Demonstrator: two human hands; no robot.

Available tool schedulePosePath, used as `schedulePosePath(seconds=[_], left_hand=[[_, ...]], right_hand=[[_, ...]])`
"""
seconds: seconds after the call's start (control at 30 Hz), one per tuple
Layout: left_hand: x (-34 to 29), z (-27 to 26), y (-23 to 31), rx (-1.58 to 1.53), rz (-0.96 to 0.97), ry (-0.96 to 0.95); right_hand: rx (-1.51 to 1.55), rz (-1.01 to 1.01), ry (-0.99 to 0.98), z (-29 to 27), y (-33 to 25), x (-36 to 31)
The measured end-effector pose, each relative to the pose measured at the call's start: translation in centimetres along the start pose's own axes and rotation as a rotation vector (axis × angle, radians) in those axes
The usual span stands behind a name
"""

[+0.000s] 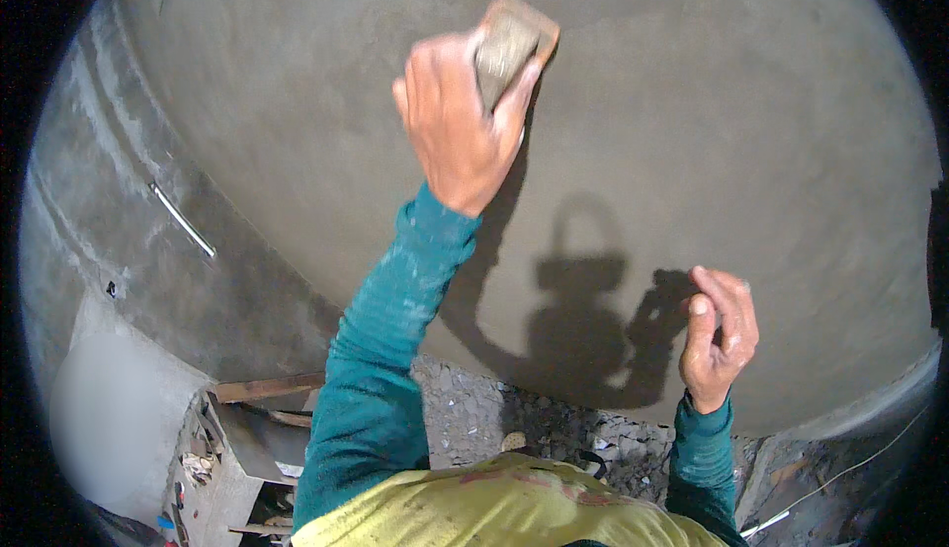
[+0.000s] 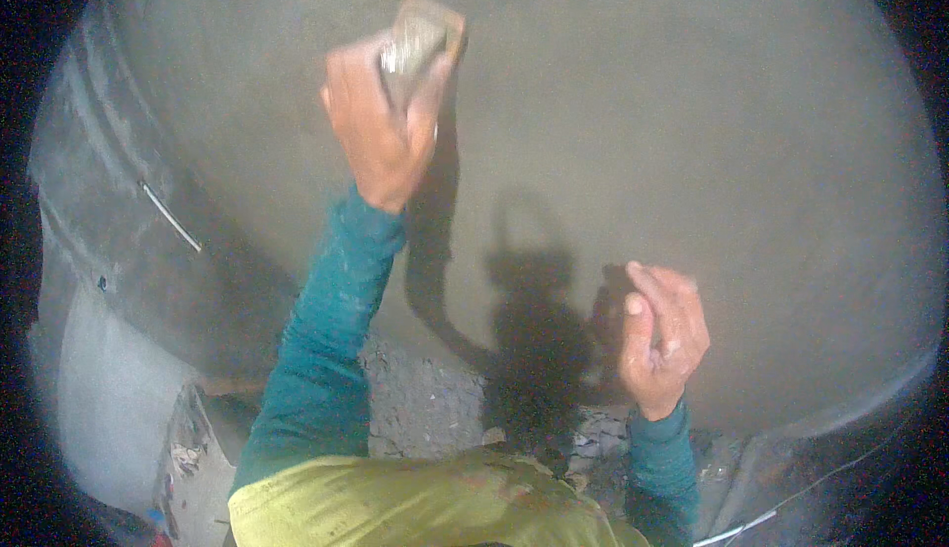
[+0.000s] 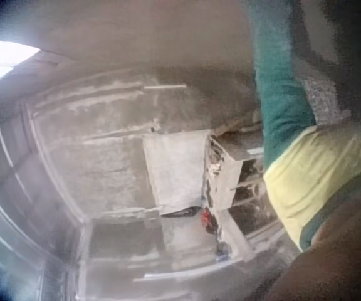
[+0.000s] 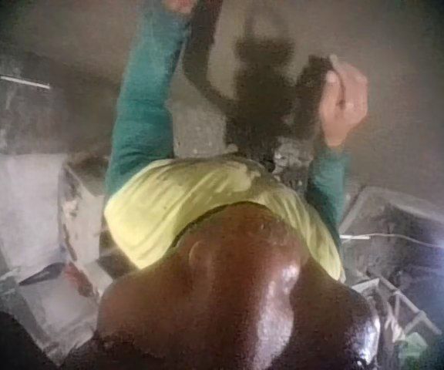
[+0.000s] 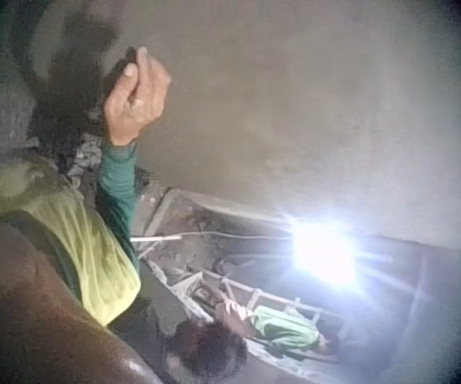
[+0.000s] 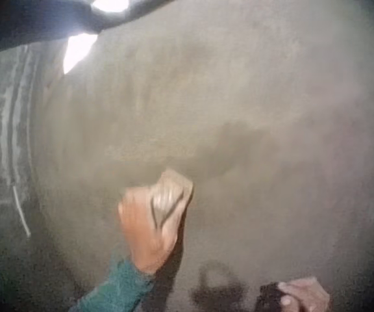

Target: The person smooths a freshly plastered wall using a hand trowel and a sponge. They repeatedly rub and wipe the wall surface to even out the plaster, occasionally pausing to adjust their grip or position.

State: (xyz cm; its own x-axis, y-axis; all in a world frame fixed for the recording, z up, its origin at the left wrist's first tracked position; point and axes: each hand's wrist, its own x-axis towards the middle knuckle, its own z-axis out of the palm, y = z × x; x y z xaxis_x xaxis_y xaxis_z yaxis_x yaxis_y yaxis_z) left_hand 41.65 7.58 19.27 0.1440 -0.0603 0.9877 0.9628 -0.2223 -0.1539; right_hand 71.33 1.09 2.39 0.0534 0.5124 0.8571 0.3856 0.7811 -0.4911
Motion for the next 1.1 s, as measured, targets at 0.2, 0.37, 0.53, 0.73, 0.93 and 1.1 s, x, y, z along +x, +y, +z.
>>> schedulePosePath(seconds=[0.2,0.37,0.53,0.73,0.93,1.1], left_hand=[[1.6,0.1,-0.9,-0.058,-0.07,0.094],[-2.1,-0.1,2.4,-0.059,0.094,-0.034],[3.0,0.5,1.8,-0.058,0.049,0.033],[-3.1,-0.6,3.7,-0.057,0.046,-0.076],[1.7,1.9,4.4,-0.048,0.021,0.08],[0.7,0.6,3.7,-0.075,0.049,0.023]], right_hand=[[0.043,0.198,0.014,-1.2,1.6,-2.6],[0.068,0.108,-0.121,1.7,0.6,-1.5],[0.214,0.361,-0.149,2.0,2.2,-4.4],[0.089,0.074,-0.179,1.4,1.6,-4.0],[0.138,0.116,-0.156,1.7,1.8,-4.9],[0.121,0.121,-0.175,1.2,2.4,-6.3]])
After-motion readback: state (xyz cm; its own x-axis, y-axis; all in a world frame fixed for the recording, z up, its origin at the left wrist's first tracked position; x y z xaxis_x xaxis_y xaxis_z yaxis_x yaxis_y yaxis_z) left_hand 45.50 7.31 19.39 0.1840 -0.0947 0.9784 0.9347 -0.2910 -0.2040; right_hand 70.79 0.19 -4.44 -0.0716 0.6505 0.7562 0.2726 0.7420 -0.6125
